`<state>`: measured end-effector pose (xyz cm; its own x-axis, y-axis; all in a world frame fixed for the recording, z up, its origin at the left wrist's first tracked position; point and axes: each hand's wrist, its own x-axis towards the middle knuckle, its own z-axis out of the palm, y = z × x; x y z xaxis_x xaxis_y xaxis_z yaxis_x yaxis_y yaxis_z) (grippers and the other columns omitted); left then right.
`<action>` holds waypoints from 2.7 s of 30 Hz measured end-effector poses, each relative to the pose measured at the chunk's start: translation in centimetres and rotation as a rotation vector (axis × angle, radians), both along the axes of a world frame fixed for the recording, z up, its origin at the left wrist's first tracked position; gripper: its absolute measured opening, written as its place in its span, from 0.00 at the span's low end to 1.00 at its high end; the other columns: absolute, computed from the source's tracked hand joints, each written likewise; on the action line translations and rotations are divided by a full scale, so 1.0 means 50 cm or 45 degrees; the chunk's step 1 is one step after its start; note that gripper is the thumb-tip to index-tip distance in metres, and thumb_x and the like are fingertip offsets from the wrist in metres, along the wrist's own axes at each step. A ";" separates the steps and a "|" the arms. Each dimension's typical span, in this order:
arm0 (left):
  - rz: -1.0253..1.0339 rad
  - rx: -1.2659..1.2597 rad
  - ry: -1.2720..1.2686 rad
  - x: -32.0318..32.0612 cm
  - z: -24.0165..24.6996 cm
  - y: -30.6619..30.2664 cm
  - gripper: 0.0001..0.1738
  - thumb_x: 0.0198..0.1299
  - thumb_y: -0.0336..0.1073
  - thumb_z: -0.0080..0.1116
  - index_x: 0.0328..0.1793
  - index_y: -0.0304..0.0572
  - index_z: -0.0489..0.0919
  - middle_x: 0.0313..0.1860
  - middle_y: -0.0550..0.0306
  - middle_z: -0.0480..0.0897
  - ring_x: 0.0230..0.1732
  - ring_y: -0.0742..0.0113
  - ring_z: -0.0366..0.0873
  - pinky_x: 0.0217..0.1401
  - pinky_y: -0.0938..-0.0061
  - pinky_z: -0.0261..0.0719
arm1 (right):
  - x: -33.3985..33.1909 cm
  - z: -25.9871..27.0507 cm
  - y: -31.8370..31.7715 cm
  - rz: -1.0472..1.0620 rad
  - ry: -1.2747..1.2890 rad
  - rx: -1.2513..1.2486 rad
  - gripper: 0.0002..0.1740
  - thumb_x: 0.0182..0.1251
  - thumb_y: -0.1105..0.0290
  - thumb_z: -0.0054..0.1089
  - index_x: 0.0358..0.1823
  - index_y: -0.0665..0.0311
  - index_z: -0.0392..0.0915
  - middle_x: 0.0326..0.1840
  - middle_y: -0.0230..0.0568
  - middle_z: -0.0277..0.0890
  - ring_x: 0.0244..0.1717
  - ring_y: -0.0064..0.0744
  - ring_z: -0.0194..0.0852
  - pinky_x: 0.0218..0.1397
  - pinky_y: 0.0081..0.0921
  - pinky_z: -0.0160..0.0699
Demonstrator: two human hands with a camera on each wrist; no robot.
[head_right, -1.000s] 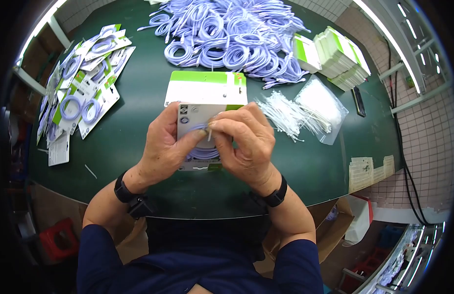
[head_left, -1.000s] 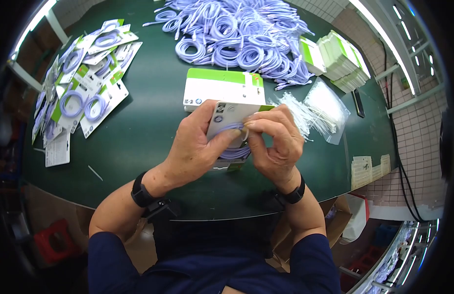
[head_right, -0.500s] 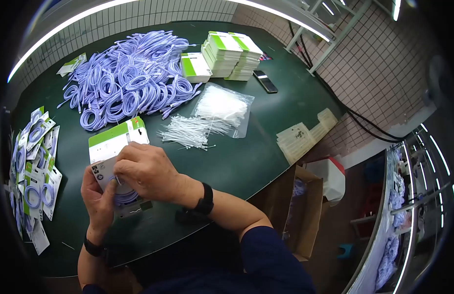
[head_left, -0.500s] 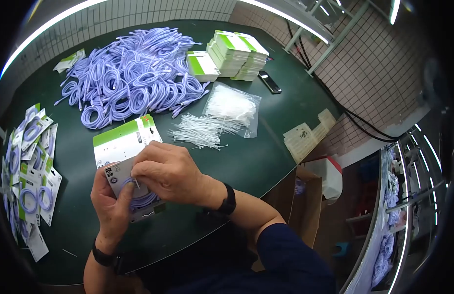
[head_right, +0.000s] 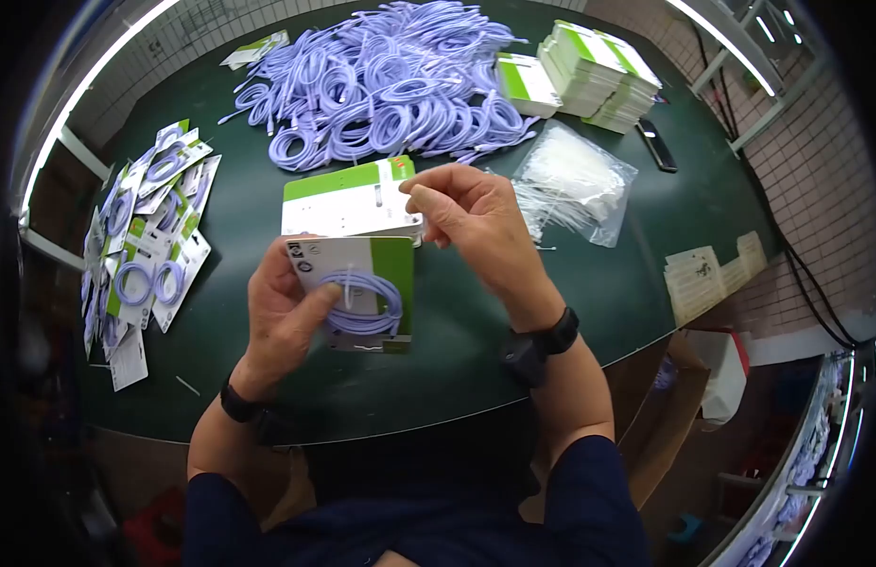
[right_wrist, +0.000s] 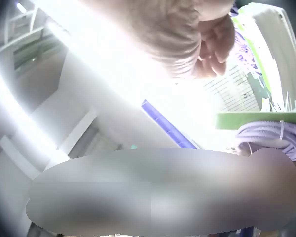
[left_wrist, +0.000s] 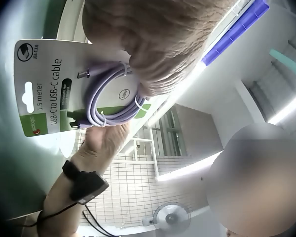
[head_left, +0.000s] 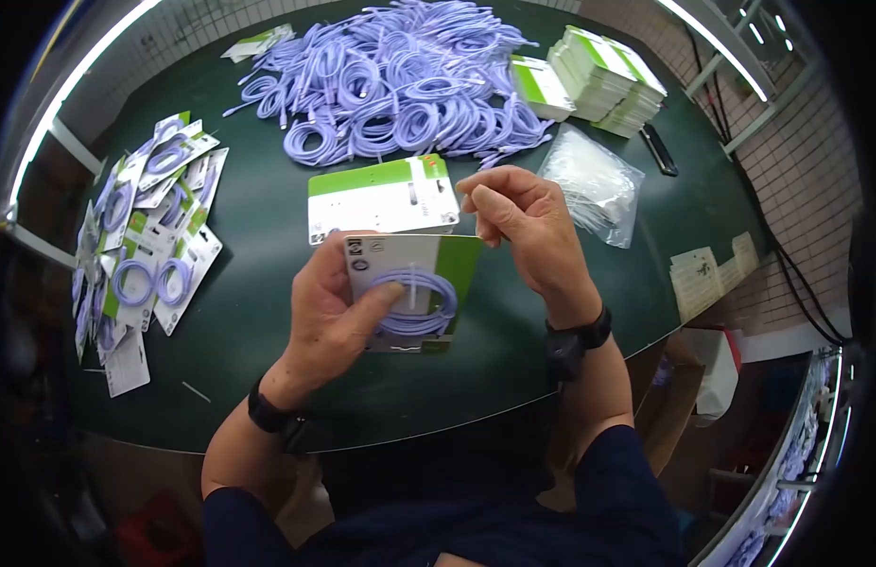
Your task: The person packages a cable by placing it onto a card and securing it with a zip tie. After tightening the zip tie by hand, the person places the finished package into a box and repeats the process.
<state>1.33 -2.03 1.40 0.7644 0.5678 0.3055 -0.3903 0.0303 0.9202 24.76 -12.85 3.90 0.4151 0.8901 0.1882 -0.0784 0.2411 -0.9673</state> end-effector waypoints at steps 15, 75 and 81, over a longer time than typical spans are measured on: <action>-0.117 0.143 0.102 -0.002 -0.011 -0.010 0.22 0.72 0.26 0.69 0.69 0.33 0.76 0.58 0.51 0.87 0.59 0.69 0.85 0.65 0.72 0.85 | -0.027 -0.055 0.017 0.647 0.397 -0.160 0.09 0.71 0.71 0.76 0.43 0.69 0.86 0.44 0.36 0.85 0.41 0.20 0.84 0.45 0.17 0.83; 0.730 0.362 -0.225 0.072 -0.067 0.039 0.24 0.41 0.32 0.73 0.43 0.30 0.75 0.33 0.39 0.81 0.37 0.45 0.85 0.42 0.59 0.81 | 0.103 -0.206 0.052 0.032 -0.309 -0.003 0.22 0.87 0.63 0.59 0.72 0.69 0.73 0.69 0.43 0.79 0.66 0.33 0.79 0.73 0.34 0.74; 0.545 0.184 -0.194 0.063 -0.046 0.017 0.25 0.42 0.33 0.73 0.45 0.30 0.75 0.34 0.39 0.81 0.38 0.46 0.83 0.42 0.57 0.80 | 0.056 -0.168 -0.033 0.068 -0.159 -0.031 0.23 0.87 0.63 0.59 0.73 0.68 0.72 0.70 0.44 0.79 0.67 0.34 0.79 0.73 0.36 0.76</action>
